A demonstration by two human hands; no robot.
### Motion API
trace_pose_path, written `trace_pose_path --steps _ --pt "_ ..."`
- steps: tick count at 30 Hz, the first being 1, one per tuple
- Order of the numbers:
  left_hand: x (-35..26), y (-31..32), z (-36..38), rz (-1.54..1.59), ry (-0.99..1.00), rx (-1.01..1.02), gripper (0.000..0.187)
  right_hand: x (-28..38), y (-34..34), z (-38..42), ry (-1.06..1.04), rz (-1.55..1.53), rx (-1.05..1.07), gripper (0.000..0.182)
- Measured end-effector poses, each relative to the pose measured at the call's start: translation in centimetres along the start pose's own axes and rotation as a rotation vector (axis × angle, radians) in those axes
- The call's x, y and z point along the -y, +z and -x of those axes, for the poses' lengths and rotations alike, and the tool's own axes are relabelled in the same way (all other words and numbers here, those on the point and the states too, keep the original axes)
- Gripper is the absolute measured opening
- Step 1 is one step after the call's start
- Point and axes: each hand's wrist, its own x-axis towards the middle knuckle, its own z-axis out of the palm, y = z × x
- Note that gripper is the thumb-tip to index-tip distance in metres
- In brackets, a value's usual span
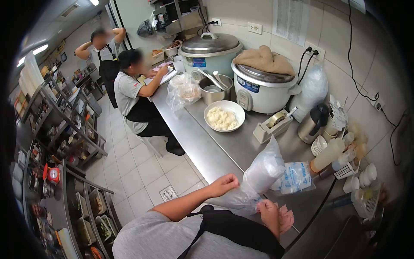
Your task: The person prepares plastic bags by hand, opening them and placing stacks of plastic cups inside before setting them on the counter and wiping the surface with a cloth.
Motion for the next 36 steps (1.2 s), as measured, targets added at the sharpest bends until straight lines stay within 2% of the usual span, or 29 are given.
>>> trace_pose_path --steps 2,5,6,9,10,11,13,15,16,17,19,25,28,31,34,36 --pt "-1.0 0.9 0.4 0.129 0.002 0.112 0.042 0.1 1.0 -0.2 -0.017 -0.071 0.013 0.014" --pt "-1.8 0.9 1.0 -0.047 0.013 0.431 0.057 0.0 1.9 -0.4 -0.015 -0.120 -0.001 0.011" --pt "-2.1 1.4 1.7 0.035 -0.024 0.340 0.046 0.2 2.1 -0.5 -0.035 -0.012 -0.017 0.011" --pt "-0.7 -0.2 1.4 -0.389 -0.220 0.322 0.032 2.0 3.0 -0.6 -0.063 0.292 -0.052 0.010" --pt "0.5 -0.7 1.4 -0.271 -0.195 0.195 0.019 3.7 3.8 -0.7 -0.052 0.379 -0.060 0.011" --pt "0.1 -1.1 1.6 -0.156 -0.182 0.160 0.017 4.6 4.2 -0.5 -0.032 0.465 -0.074 0.011" --pt "-1.6 -2.4 1.7 -0.001 -0.183 0.063 0.011 0.6 3.6 -1.7 -0.080 0.280 -0.037 0.012" --pt "-3.9 -3.6 1.8 -0.211 -0.281 0.000 0.011 0.5 4.9 -2.0 -0.036 0.271 -0.041 0.013" --pt "-4.0 -3.7 2.0 -0.236 -0.241 -0.072 0.012 1.5 5.4 -2.0 -0.012 0.320 -0.008 0.013" --pt "-3.3 -4.2 1.8 -0.366 0.015 -0.083 0.013 2.3 6.0 -2.0 0.009 0.364 0.029 0.013" --pt "-4.8 -4.2 2.4 -0.370 -0.100 -0.069 0.014 0.5 7.5 -2.3 -0.035 -0.072 -0.025 0.015" --pt "-6.5 -4.5 2.9 -0.406 -0.171 -0.058 0.015 1.5 7.4 -2.4 0.096 0.137 -0.028 0.014" --pt "-6.8 -5.0 2.8 -0.441 -0.159 -0.047 0.015 1.2 7.1 -2.3 0.086 0.169 0.003 0.015" --pt "-7.5 -5.0 2.6 -0.311 -0.183 -0.027 0.010 0.2 7.4 -2.4 0.056 0.016 -0.082 0.017" --pt "-4.1 -6.2 3.0 -0.431 -0.224 0.204 0.019 2.5 7.7 -2.0 -0.007 0.000 -0.105 0.018" --pt "-5.3 -5.3 2.6 -0.752 -0.360 0.552 0.026 4.7 8.0 -2.1 -0.141 0.037 -0.126 0.018"
